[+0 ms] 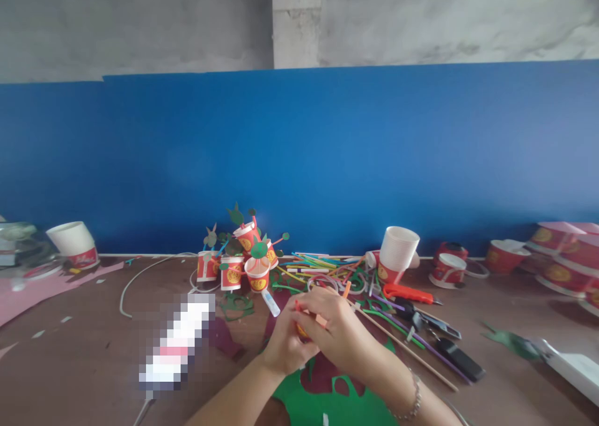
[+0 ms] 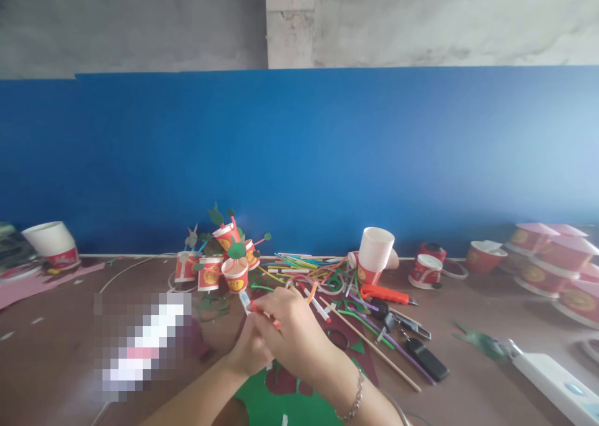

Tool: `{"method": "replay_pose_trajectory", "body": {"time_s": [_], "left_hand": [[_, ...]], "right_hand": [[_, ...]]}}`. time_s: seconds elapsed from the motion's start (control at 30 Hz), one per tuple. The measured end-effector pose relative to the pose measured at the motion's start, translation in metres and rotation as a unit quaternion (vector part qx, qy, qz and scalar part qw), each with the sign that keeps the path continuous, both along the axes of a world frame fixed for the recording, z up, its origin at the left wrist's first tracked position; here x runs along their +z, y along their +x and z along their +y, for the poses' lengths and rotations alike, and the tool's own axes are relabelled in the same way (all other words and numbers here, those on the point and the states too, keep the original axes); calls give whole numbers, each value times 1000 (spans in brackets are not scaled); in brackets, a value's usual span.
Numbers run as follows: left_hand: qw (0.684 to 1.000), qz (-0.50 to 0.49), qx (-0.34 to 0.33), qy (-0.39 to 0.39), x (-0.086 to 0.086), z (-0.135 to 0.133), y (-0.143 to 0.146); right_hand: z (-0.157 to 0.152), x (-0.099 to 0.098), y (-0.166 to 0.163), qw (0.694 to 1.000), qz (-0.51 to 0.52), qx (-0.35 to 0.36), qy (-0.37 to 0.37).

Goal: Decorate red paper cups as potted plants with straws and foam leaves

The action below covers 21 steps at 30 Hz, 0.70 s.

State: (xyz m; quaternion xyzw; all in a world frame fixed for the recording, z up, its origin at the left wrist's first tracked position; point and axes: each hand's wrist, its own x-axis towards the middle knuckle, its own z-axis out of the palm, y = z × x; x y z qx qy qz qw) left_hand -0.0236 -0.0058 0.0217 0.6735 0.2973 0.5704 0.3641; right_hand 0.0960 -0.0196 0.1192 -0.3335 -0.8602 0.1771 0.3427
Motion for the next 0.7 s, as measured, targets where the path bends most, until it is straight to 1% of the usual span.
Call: {"method": "replay_pose_trajectory", "body": {"time_s": [0.2, 0.33, 0.37, 0.43, 0.53, 0.7], "left_hand": [[997, -73, -40, 5, -4, 0, 0], [991, -110, -76, -4, -8, 0, 0], [990, -115, -79, -7, -9, 0, 0], [990, -115, -84, -10, -11, 0, 0], [991, -96, -95, 3, -14, 0, 0], [994, -50, -91, 20, -16, 1, -2]], "right_hand": [[2, 5, 6, 1000, -5, -15, -1], [0, 5, 7, 996, 3, -77, -52], [0, 4, 7, 994, -6, -93, -54], [0, 3, 7, 992, -49, -112, -31], [0, 2, 7, 984, -133, -114, 14], [-1, 2, 9, 971, -203, -128, 18]]}}
